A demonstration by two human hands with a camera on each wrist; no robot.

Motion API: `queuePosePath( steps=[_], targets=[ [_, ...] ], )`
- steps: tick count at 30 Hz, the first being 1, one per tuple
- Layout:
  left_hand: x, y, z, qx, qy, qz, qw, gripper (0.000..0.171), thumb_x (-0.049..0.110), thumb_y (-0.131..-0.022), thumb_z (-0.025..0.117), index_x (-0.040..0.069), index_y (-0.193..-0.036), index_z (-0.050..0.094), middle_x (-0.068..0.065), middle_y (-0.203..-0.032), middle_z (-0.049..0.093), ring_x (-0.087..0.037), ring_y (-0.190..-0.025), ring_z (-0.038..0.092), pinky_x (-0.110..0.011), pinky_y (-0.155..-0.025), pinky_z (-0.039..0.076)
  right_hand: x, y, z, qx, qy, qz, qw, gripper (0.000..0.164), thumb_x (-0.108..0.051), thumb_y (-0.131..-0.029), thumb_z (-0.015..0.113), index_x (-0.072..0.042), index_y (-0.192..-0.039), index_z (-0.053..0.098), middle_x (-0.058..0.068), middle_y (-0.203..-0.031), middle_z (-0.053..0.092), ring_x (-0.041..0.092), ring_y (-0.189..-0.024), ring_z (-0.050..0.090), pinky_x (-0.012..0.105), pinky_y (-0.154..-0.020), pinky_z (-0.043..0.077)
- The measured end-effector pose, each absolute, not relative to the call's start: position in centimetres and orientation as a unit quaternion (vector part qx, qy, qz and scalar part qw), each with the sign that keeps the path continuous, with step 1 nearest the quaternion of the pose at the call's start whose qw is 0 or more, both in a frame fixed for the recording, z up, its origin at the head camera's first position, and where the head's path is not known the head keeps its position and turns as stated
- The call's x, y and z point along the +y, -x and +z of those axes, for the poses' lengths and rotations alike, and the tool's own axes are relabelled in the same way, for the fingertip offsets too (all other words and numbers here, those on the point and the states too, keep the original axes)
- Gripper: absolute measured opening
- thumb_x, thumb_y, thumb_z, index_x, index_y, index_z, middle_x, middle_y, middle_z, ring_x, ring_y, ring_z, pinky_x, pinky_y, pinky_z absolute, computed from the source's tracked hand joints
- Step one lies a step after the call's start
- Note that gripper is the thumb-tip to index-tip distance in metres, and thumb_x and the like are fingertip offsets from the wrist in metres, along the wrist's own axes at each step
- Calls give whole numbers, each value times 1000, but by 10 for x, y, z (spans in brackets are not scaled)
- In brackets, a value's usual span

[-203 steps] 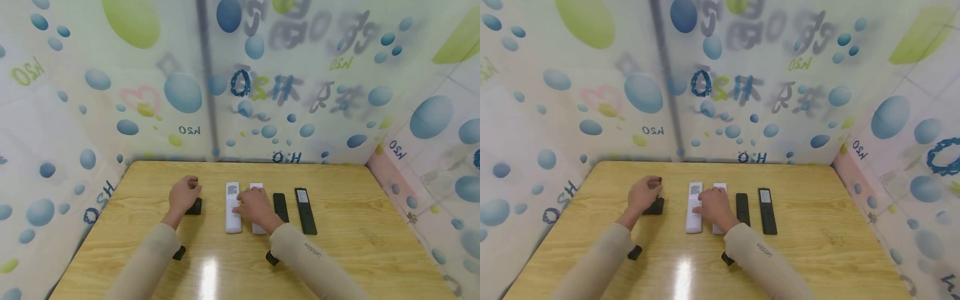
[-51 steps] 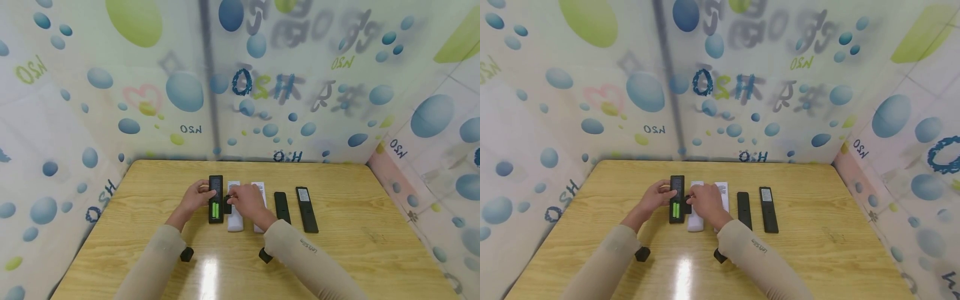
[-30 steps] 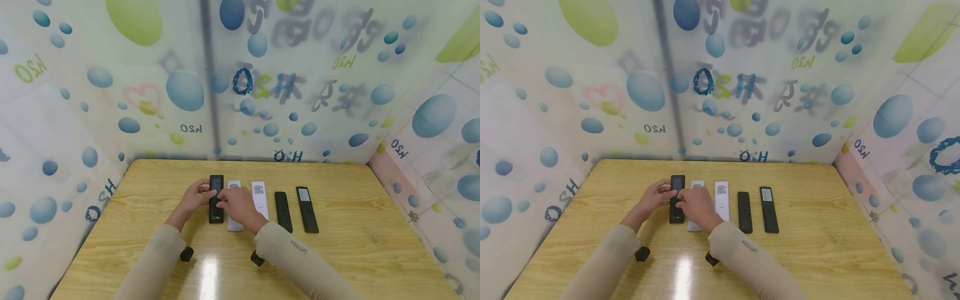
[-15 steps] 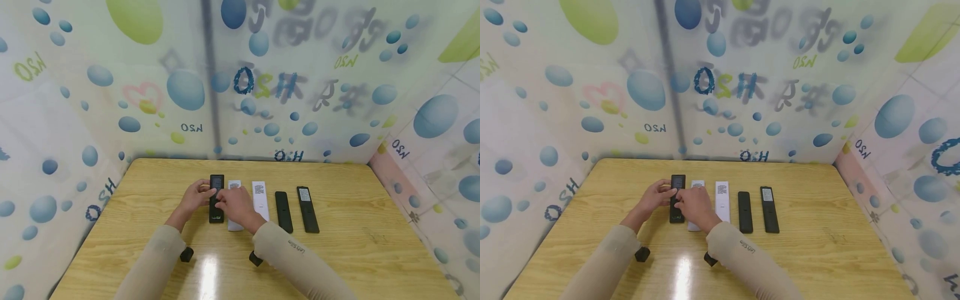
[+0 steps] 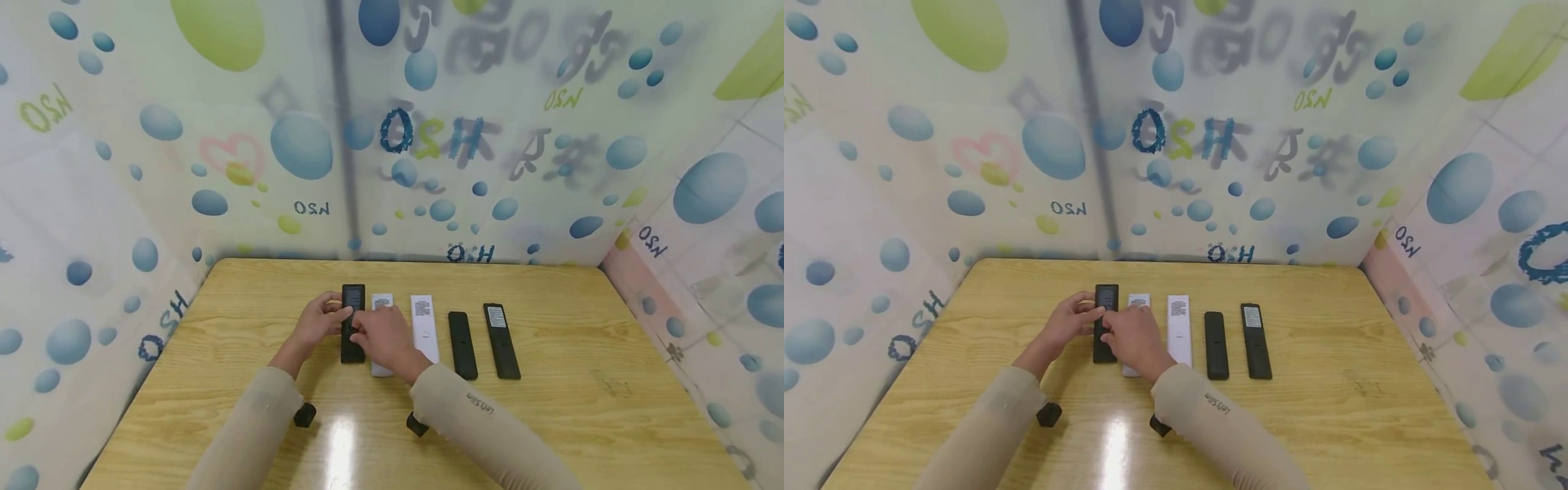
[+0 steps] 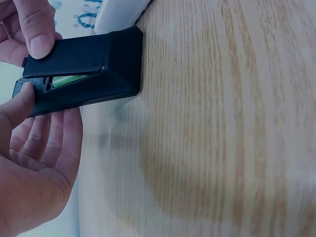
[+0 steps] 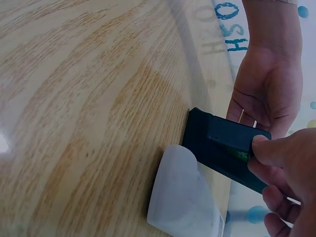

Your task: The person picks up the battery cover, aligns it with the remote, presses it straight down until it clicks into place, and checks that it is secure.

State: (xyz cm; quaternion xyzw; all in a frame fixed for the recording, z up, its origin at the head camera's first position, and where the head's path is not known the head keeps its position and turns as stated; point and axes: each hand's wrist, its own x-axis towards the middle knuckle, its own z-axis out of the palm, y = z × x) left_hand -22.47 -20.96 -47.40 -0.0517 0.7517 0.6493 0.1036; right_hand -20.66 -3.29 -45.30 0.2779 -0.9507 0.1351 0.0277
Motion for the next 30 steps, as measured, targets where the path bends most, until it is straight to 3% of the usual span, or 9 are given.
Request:
queuePosePath(
  steps=[12, 30],
  targets=[
    [-208, 220, -471, 763, 48, 639, 90, 40, 21, -97, 62, 6, -132, 51, -23, -128, 59, -14, -90, 65, -35, -79, 59, -35, 207, -453, -953, -270, 124, 50, 19, -43, -87, 70, -26, -97, 72, -12, -88, 72, 12, -79, 55, 30, -74, 45],
    [-205, 218, -472, 769, 50, 631, 89, 40, 22, -97, 62, 8, -133, 51, -21, -127, 59, -16, -95, 65, -35, -81, 59, -33, 210, -455, -960, -241, 137, 40, 23, -47, -83, 73, -25, -82, 65, -14, -74, 64, 9, -73, 55, 30, -74, 47]
  ],
)
